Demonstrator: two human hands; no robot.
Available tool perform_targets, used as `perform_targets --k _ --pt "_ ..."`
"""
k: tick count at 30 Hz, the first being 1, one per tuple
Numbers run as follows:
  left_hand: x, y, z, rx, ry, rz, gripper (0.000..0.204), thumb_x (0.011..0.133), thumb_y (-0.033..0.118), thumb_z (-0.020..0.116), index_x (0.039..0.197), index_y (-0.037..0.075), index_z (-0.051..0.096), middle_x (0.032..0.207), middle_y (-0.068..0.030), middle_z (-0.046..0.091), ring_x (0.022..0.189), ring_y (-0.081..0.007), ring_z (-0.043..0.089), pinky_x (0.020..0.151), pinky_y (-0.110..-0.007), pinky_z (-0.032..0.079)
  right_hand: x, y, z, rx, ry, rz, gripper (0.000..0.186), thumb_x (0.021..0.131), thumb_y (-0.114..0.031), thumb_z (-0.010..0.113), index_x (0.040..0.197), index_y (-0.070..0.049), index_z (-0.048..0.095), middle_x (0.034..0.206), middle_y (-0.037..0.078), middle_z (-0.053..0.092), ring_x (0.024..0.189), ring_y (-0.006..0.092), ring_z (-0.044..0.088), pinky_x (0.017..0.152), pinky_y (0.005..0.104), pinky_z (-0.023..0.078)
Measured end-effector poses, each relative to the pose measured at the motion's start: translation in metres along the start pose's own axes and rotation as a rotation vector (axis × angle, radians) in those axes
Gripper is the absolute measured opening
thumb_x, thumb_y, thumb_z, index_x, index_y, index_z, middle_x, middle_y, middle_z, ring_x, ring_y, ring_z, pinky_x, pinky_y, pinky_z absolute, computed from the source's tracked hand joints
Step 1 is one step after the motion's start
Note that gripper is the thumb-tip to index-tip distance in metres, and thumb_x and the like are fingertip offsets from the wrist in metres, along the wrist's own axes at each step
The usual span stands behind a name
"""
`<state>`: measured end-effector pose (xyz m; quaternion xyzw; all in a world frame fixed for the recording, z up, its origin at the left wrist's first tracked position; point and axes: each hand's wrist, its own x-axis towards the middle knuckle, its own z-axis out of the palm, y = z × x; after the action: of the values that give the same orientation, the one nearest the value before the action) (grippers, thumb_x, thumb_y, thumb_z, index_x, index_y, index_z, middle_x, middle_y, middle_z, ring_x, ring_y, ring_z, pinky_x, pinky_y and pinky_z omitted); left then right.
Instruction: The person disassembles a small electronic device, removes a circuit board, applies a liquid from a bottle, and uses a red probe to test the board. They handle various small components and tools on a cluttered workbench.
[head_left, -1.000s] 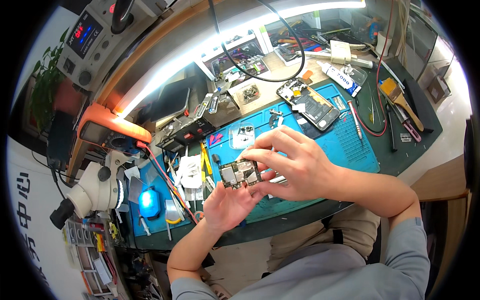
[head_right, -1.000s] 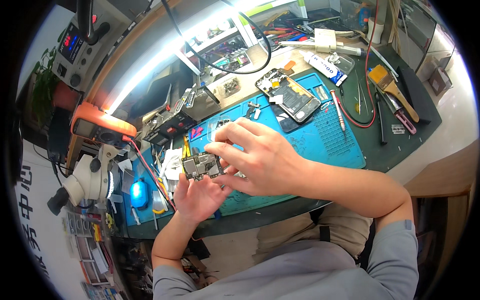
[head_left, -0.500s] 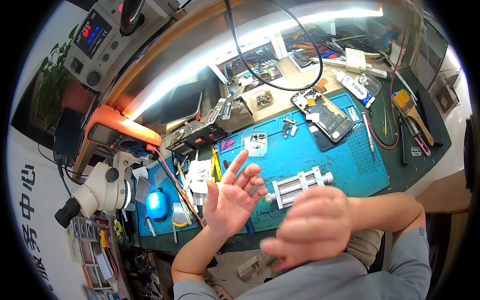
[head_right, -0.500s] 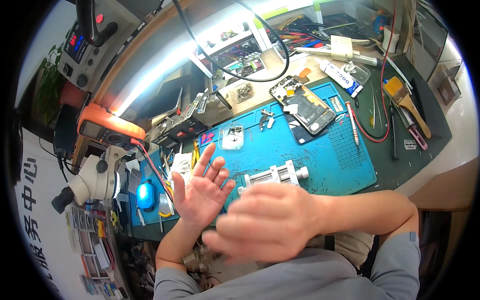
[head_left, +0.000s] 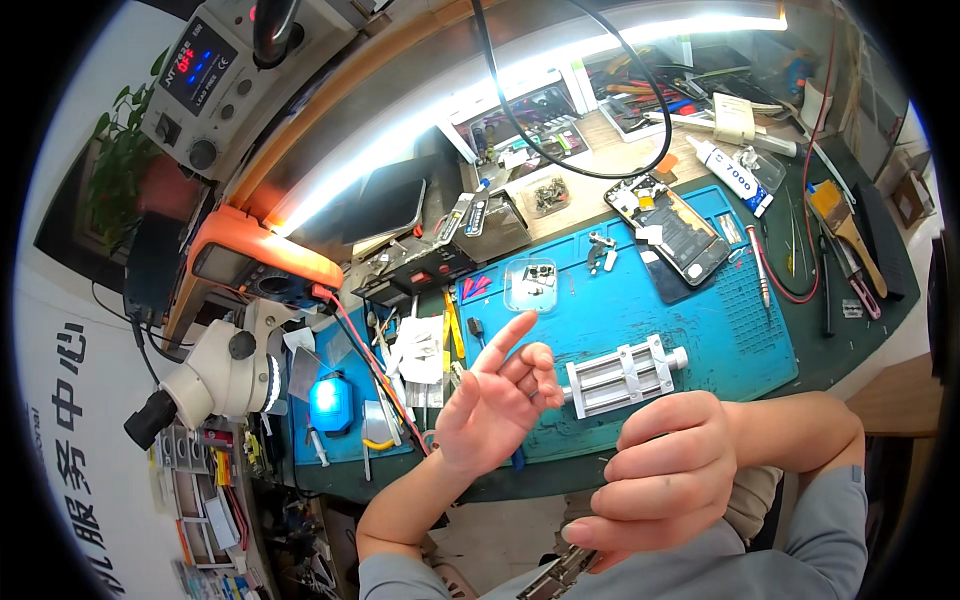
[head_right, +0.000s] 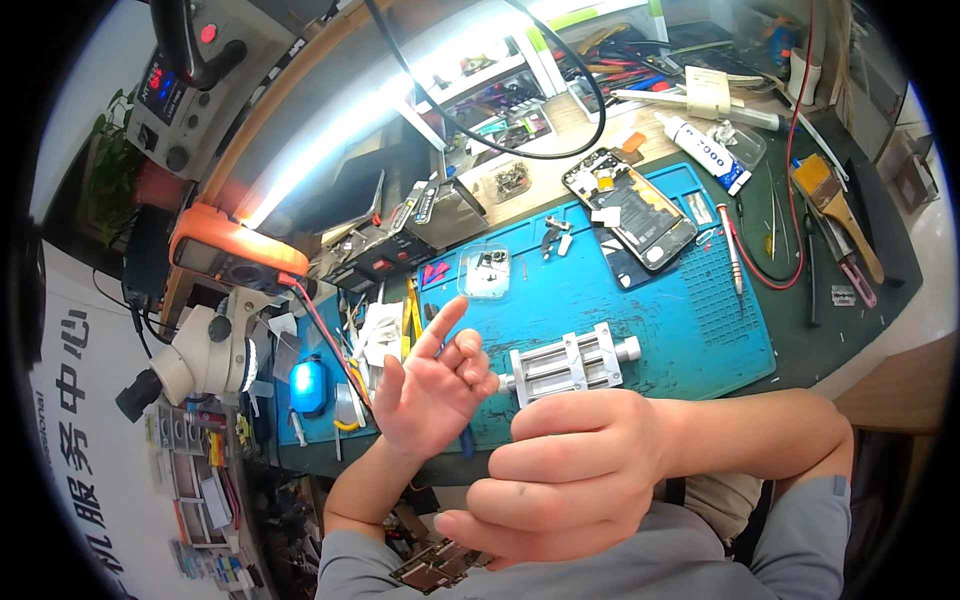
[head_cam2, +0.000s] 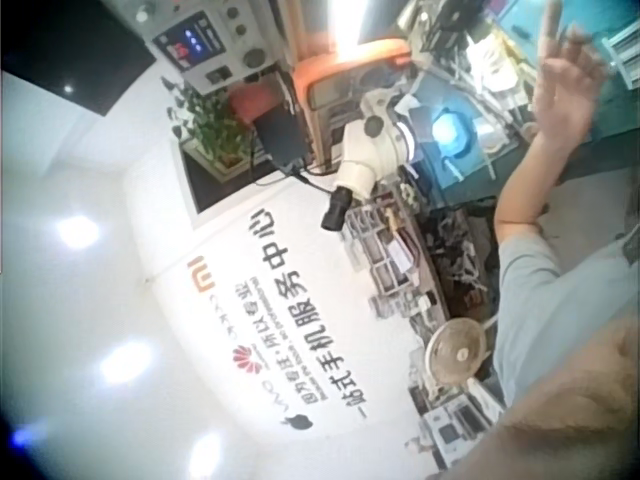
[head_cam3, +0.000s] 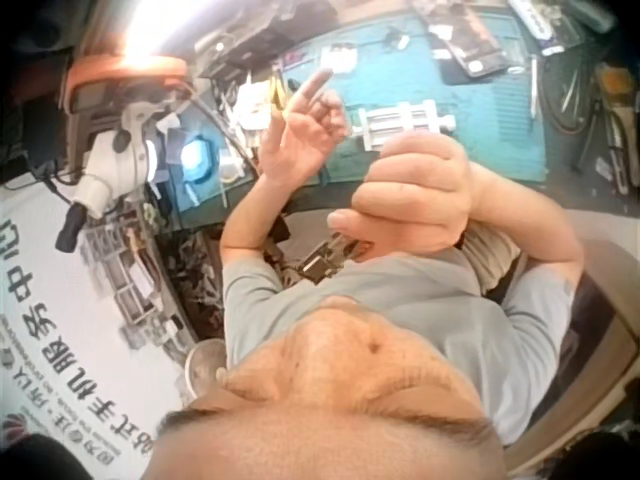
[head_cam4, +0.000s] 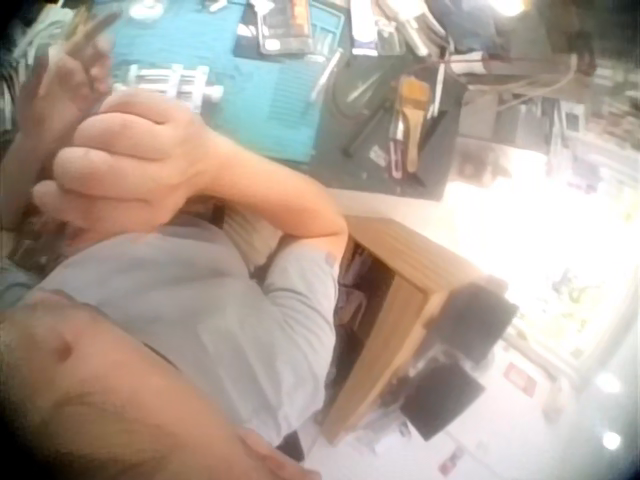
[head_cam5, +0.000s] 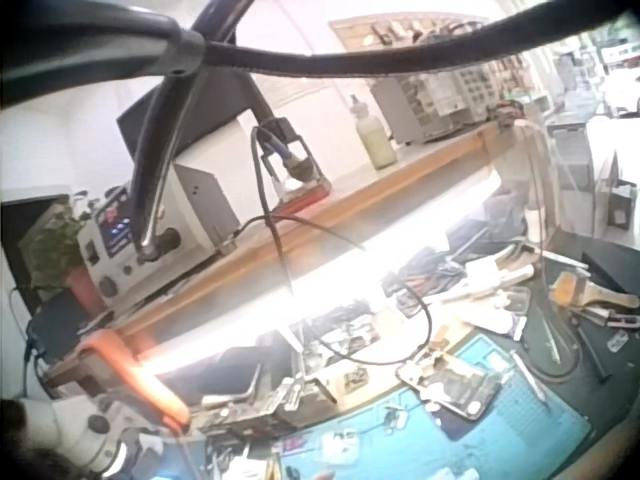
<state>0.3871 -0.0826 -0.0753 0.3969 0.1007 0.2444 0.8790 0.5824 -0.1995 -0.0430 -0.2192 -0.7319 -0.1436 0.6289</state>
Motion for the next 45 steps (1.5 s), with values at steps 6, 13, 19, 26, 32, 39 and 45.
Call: perform_targets --k 6,13,19,26,32,39,45 --pt "-0.009 -0.003 0.005 0.041 -0.189 -0.14 0.122 0.079 0.073 0.076 0.161 0.0 0.022 0.142 -0.0148 0.05 0.13 -0.0273 0.051 0.107 -0.042 0.042 -0.005 0.015 -0.006 -0.147 -0.168 -0.041 0.03 0.091 -0.04 0.074 0.112 -0.018 0.078 0.101 -0.004 0.059 0.096 0.0146 0.056 0.077 0.0296 0.051" --pt "-0.021 -0.004 -0.008 0.084 -0.075 -0.21 0.114 0.065 0.048 0.098 0.148 -0.006 0.041 0.148 -0.0178 0.049 0.141 -0.0263 0.048 0.119 -0.044 0.039 -0.013 0.038 0.006 -0.296 -0.184 0.07 0.041 0.082 -0.029 0.077 0.118 -0.01 0.076 0.104 0.0 0.061 0.089 0.0167 0.059 0.073 0.0312 0.05" --pt "-0.016 -0.004 -0.013 0.089 -0.221 -0.027 0.1 0.068 0.036 0.099 0.145 0.0 0.046 0.142 -0.0164 0.053 0.131 -0.0267 0.055 0.113 -0.044 0.044 -0.01 0.04 0.006 -0.242 -0.197 0.102 0.044 0.08 -0.019 0.076 0.122 -0.007 0.073 0.112 0.005 0.062 0.095 0.0212 0.06 0.078 0.0348 0.052" --pt "-0.018 0.027 0.021 1.889 -0.047 0.86 0.089 0.073 0.036 0.095 0.138 -0.002 0.049 0.124 -0.0176 0.061 0.106 -0.0293 0.064 0.087 -0.041 0.056 -0.009 0.06 -0.004 -0.293 -0.017 0.41 0.068 0.073 0.007 0.059 0.141 0.002 0.053 0.123 0.022 0.06 0.104 0.0372 0.061 0.089 0.0451 0.052" --pt "-0.033 0.007 0.038 1.309 -0.279 1.092 0.082 0.078 0.016 0.091 0.142 0.003 0.042 0.125 -0.0258 0.064 0.097 -0.0325 0.073 0.08 -0.04 0.064 -0.007 0.062 -0.001 -0.343 -0.089 0.366 0.065 0.073 0.008 0.061 0.137 0.001 0.056 0.12 0.018 0.061 0.1 0.0333 0.062 0.084 0.0416 0.053" --pt "-0.059 0.008 0.03 1.041 -0.393 0.945 0.114 0.056 0.006 0.102 0.151 0.009 0.039 0.123 -0.0196 0.064 0.102 -0.0326 0.07 0.079 -0.039 0.064 -0.014 0.054 0.008 -0.277 -0.167 0.326 0.056 0.075 0.007 0.06 0.13 -0.001 0.064 0.109 0.013 0.066 0.085 0.0275 0.064 0.075 0.0369 0.055" --pt "-0.044 0.007 0.022 0.702 -0.62 1.014 0.08 0.083 0.018 0.084 0.152 0.01 0.045 0.126 -0.018 0.066 0.108 -0.0358 0.068 0.092 -0.042 0.06 -0.017 0.051 0.01 -0.235 -0.191 0.327 0.052 0.075 0.004 0.063 0.126 -0.002 0.067 0.103 0.01 0.068 0.079 0.0242 0.064 0.07 0.0353 0.055"
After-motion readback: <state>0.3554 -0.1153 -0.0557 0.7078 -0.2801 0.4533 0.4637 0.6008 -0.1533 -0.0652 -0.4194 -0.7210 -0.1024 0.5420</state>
